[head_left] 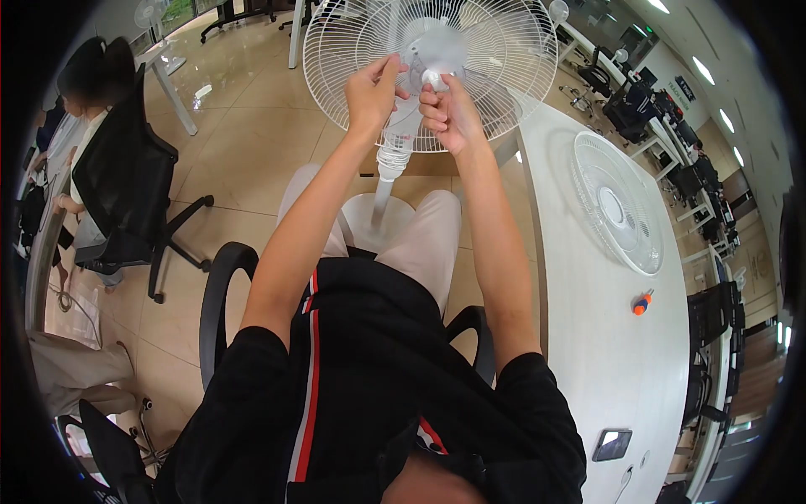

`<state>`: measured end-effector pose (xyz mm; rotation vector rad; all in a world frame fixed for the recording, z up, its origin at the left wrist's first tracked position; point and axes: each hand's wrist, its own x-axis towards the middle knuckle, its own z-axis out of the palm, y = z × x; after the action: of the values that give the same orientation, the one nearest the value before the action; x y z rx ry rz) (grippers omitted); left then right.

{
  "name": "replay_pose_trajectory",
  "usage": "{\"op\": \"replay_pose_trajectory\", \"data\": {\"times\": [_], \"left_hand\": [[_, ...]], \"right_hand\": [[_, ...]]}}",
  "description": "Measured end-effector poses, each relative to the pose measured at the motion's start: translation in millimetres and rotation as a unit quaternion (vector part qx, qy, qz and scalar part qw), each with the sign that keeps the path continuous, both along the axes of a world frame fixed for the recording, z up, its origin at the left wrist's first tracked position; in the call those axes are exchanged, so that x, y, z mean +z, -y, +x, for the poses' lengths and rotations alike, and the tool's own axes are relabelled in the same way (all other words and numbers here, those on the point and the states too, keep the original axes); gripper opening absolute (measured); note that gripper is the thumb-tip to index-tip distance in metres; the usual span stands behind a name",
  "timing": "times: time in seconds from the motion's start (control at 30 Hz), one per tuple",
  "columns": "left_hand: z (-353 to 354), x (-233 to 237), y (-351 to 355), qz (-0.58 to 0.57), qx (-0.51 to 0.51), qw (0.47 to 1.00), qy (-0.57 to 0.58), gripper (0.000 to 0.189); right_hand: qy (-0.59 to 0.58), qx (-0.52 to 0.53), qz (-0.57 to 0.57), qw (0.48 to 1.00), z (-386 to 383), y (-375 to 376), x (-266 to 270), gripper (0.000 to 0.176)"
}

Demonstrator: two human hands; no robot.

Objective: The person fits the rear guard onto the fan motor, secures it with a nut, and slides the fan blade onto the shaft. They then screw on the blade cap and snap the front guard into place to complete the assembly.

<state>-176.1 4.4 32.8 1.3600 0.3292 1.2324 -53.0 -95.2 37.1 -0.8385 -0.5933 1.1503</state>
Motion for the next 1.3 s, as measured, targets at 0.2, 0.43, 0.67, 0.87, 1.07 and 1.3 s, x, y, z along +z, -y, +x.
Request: {"op": "replay_pose_trajectory", "data": {"times": [0.2, 0.43, 0.67, 0.87, 1.07, 1.3], "left_hand": [[9.8, -0.2, -2.8, 0.04, 0.051, 0.998, -0.016, 0.027], [12.2, 5.1, -1.0, 0.073, 0.058, 0.995, -0.029, 0.025], [9.8, 6.0, -3.3, 0.089, 0.05, 0.994, -0.031, 0.024], [10.8, 6.8, -2.1, 0.111, 0.058, 0.991, -0.035, 0.024], [15.4, 7.9, -5.2, 0.15, 0.089, 0.983, -0.056, 0.024], [17.6, 6.9, -7.0, 0.207, 0.135, 0.966, -0.07, 0.023]], "right_hand": [[0.074, -0.053, -0.066, 0.994, 4.7, 9.2, 9.2, 0.039], [0.161, -0.09, -0.125, 0.975, -1.9, 15.3, 17.3, 0.041], [0.212, -0.081, -0.144, 0.963, -1.9, 17.9, 21.2, 0.044], [0.234, -0.097, -0.167, 0.953, -5.0, 25.3, 29.4, 0.043], [0.274, -0.124, -0.188, 0.935, -0.7, 19.7, 26.7, 0.039], [0.348, -0.154, -0.198, 0.903, -6.4, 22.8, 28.2, 0.039]]}}
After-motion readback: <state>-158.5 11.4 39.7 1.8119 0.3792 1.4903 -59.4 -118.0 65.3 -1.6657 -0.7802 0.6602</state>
